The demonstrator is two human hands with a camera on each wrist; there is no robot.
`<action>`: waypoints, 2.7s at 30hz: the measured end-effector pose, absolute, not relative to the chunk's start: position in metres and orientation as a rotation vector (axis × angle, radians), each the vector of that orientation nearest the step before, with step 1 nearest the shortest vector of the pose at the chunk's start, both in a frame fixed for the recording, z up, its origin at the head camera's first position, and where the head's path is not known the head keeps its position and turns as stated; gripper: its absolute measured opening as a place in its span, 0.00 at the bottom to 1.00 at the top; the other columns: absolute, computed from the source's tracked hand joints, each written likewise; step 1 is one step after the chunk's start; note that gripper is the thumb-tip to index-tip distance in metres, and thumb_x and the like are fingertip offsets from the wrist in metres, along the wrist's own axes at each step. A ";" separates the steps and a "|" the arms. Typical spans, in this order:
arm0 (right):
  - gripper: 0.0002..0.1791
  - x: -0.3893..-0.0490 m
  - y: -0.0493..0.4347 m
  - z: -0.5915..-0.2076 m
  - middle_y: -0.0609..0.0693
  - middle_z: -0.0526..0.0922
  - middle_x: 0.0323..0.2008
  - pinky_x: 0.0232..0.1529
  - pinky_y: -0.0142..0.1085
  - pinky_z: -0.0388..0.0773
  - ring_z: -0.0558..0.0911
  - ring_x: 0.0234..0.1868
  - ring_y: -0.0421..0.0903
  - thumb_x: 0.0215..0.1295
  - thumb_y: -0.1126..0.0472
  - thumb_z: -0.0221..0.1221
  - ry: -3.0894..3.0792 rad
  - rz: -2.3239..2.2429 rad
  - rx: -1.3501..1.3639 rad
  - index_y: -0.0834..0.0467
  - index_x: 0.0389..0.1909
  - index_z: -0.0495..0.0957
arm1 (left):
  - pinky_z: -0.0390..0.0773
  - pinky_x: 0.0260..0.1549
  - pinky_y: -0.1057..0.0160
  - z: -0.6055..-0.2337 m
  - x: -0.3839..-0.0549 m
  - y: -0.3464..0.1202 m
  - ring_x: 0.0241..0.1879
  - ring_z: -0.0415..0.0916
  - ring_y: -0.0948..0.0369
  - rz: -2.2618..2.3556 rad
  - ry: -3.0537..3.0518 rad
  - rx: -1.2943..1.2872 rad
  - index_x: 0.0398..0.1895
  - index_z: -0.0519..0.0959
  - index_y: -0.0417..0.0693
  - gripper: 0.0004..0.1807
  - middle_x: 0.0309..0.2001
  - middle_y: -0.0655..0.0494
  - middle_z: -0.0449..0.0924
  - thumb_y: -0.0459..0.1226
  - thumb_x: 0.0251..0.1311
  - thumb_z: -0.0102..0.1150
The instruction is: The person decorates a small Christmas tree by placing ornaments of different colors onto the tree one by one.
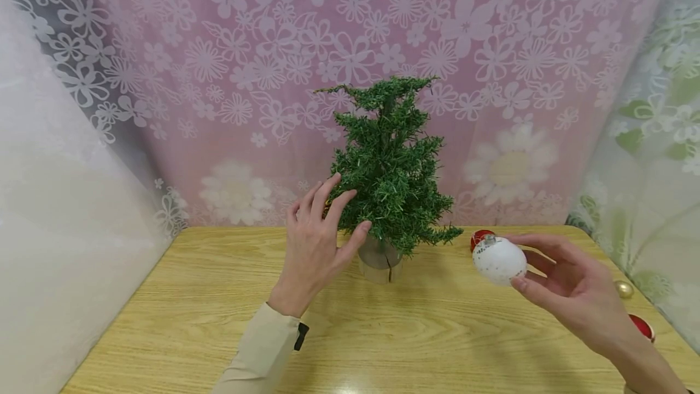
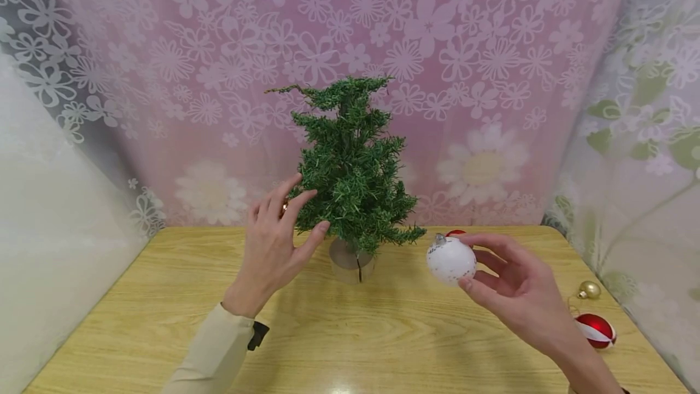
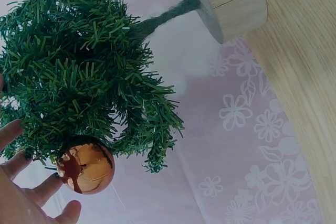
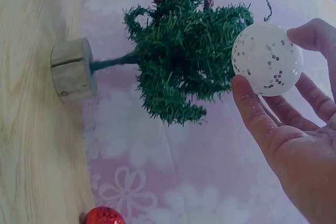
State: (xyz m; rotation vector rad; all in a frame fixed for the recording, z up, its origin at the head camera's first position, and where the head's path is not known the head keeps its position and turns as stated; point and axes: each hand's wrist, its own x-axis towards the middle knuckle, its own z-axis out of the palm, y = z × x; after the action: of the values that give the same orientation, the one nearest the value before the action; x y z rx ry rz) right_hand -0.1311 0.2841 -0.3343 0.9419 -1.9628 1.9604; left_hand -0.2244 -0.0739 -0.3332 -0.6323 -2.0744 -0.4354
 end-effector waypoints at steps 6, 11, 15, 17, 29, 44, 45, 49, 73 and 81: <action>0.35 -0.134 0.274 -0.332 0.59 0.76 0.66 0.57 0.36 0.83 0.79 0.66 0.48 0.51 0.97 0.48 -1.827 1.984 1.114 0.81 0.63 0.64 | 0.69 0.60 0.38 -0.333 -0.225 -0.073 0.69 0.70 0.44 -0.461 -2.054 -0.636 0.65 0.77 0.53 0.31 0.74 0.50 0.68 0.62 0.75 0.42; 0.36 -0.133 0.265 -0.329 0.60 0.76 0.66 0.58 0.33 0.82 0.79 0.66 0.47 0.47 0.98 0.51 -1.850 1.883 1.135 0.81 0.62 0.67 | 0.69 0.60 0.37 -0.332 -0.224 -0.072 0.69 0.70 0.45 -0.521 -2.012 -0.647 0.63 0.78 0.52 0.29 0.73 0.50 0.70 0.60 0.75 0.45; 0.37 -0.130 0.257 -0.326 0.62 0.75 0.68 0.58 0.32 0.81 0.77 0.68 0.47 0.46 0.97 0.53 -1.892 1.815 1.162 0.81 0.63 0.67 | 0.69 0.60 0.36 -0.329 -0.220 -0.070 0.70 0.69 0.45 -0.564 -1.955 -0.655 0.61 0.80 0.51 0.26 0.71 0.48 0.72 0.58 0.75 0.48; 0.37 -0.127 0.254 -0.323 0.61 0.74 0.69 0.58 0.31 0.81 0.76 0.70 0.46 0.47 0.95 0.55 -1.959 1.774 1.124 0.80 0.63 0.67 | 0.70 0.60 0.37 -0.327 -0.217 -0.069 0.70 0.70 0.46 -0.589 -1.916 -0.672 0.59 0.80 0.51 0.25 0.69 0.47 0.74 0.56 0.74 0.50; 0.33 -0.116 0.240 -0.317 0.49 0.77 0.65 0.58 0.30 0.81 0.80 0.63 0.39 0.53 0.89 0.61 -2.194 1.663 0.947 0.74 0.63 0.70 | 0.77 0.54 0.52 -0.322 -0.193 -0.052 0.59 0.79 0.53 -0.671 -1.795 -0.938 0.50 0.85 0.50 0.16 0.55 0.50 0.83 0.48 0.75 0.53; 0.35 -0.118 0.228 -0.320 0.52 0.78 0.65 0.56 0.29 0.82 0.80 0.63 0.39 0.50 0.89 0.64 -2.152 1.625 1.051 0.71 0.62 0.73 | 0.77 0.44 0.66 -0.332 -0.177 -0.039 0.46 0.82 0.64 -0.772 -1.839 -1.093 0.46 0.85 0.52 0.09 0.45 0.60 0.87 0.43 0.69 0.61; 0.35 -0.118 0.227 -0.320 0.51 0.78 0.65 0.56 0.29 0.82 0.80 0.63 0.39 0.50 0.89 0.64 -2.154 1.617 1.053 0.71 0.62 0.73 | 0.77 0.45 0.66 -0.332 -0.176 -0.039 0.46 0.82 0.64 -0.791 -1.856 -1.103 0.47 0.85 0.52 0.10 0.46 0.60 0.87 0.43 0.69 0.61; 0.34 -0.118 0.225 -0.321 0.53 0.78 0.65 0.55 0.29 0.82 0.80 0.62 0.39 0.51 0.87 0.65 -2.184 1.589 1.041 0.70 0.61 0.74 | 0.78 0.51 0.67 -0.334 -0.174 -0.038 0.47 0.82 0.66 -0.853 -1.912 -1.131 0.48 0.85 0.53 0.11 0.46 0.62 0.87 0.45 0.68 0.63; 0.36 -0.126 0.220 -0.338 0.48 0.78 0.65 0.52 0.27 0.83 0.80 0.62 0.36 0.49 0.87 0.65 -2.129 1.543 1.137 0.67 0.63 0.74 | 0.79 0.54 0.71 -0.342 -0.170 -0.035 0.49 0.82 0.66 -1.119 -1.967 -1.282 0.43 0.85 0.51 0.04 0.46 0.60 0.87 0.38 0.68 0.65; 0.36 -0.125 0.220 -0.339 0.48 0.79 0.65 0.51 0.26 0.83 0.79 0.62 0.35 0.49 0.86 0.66 -2.154 1.512 1.111 0.66 0.62 0.75 | 0.81 0.55 0.66 -0.342 -0.170 -0.038 0.49 0.83 0.64 -1.205 -1.973 -1.271 0.42 0.85 0.50 0.04 0.47 0.57 0.86 0.35 0.68 0.64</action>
State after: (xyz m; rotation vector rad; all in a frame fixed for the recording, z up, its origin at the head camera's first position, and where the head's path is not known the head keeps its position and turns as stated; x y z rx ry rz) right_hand -0.1252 0.2201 -0.3388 1.1111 -2.1538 1.5124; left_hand -0.1698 -0.0381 -0.3423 -1.2713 -1.9728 -1.2046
